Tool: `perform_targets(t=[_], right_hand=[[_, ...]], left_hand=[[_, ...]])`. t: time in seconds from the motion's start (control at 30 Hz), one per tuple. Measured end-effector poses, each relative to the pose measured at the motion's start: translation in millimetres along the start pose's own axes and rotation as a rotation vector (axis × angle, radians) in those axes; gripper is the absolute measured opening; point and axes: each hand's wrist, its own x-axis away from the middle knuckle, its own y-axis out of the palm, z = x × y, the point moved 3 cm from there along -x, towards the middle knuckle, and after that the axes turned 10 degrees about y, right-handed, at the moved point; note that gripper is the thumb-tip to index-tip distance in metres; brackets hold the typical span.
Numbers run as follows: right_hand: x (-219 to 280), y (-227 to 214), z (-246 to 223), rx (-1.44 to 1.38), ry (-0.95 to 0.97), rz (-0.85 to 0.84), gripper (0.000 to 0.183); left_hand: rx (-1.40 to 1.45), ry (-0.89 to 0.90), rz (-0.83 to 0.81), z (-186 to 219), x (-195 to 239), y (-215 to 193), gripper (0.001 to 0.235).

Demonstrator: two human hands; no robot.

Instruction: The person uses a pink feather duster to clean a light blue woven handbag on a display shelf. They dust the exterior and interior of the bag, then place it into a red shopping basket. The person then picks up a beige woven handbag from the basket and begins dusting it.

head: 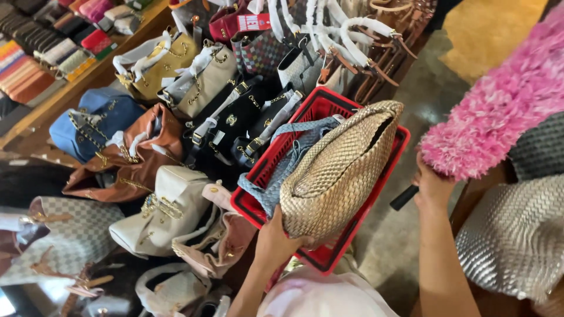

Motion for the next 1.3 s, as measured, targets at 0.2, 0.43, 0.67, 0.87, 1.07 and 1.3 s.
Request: perform_targets(t=[0.2,0.43,0.67,0.87,1.07,1.3], right_hand=[[-41.9,27.7,-30.2,0.078,0.013,-0.082,0.011],[-77.7,51.2,-35.3,0.294,-0.011,-0.165,0.042],[-110.9,61.4,19.1,0.151,0.139,-0.308,0.031],[-118.8,59.2,23.8,0.206,0.134,-0.293,0.033],[-75.8,83.8,-19.0,0.114,-0.050,-0.199,0.028],[-50.2,79.3,-81.5,0.129,0.011,-0.267,0.035]], left_hand=[[0.056,0.228,0.444,-5.7,13.9,40.9,0.071],[0.072,0.622,0.653,8.8,21.3,68.2,0.042],[0.109,0.426,0.554,1.7,6.4,50.7,0.071],[0.253,0.542,0.640,8.7,12.6,59.5,0.066],[0.427,0.457,0.871,-60.7,-8.9,87.2,0.011],[0.259,0.792,0.909,51.6,29.5,-15.6,0.010]])
